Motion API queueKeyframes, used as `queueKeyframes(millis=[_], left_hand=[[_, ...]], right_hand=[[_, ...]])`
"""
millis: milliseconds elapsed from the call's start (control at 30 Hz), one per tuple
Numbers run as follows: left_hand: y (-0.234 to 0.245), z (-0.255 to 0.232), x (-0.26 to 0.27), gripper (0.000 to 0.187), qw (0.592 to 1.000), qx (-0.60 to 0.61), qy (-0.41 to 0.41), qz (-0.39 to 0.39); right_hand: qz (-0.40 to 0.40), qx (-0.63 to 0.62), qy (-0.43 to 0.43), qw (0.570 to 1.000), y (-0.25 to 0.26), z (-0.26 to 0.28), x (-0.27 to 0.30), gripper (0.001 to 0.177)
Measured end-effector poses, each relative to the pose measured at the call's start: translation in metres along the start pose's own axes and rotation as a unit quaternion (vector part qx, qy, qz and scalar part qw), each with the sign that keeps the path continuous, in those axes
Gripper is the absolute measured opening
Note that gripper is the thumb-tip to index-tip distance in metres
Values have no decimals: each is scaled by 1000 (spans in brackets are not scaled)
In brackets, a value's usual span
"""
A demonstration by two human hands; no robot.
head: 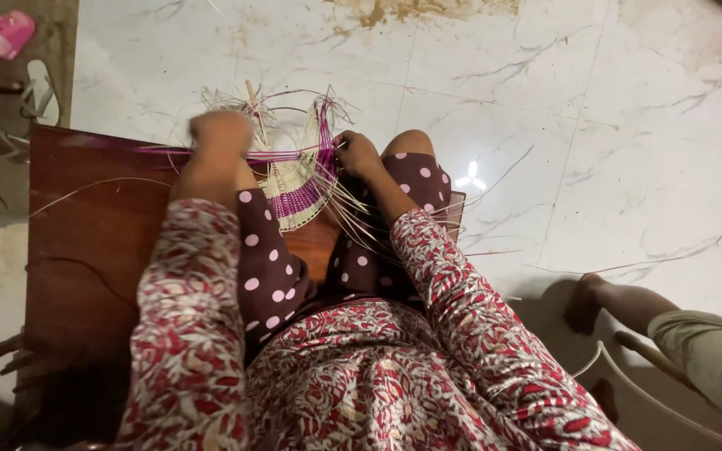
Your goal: Hand-weaving thin natural fibers into a patterned mat or basket.
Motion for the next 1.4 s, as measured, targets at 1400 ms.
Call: queueKeyframes(millis=[1400], left_hand=[[17,66,183,49,938,246,135,204]], right_hand=[[106,-75,4,992,13,13,35,8]])
Point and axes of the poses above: each hand's wrist, its own x-axis away from the middle knuckle, its own y-axis out of the back of the hand, z = x × y, the point moved 6 cm from there along -x, towards the middle knuckle, and after that the axes turned 2 degrees about -y, right-handed, at the moved point
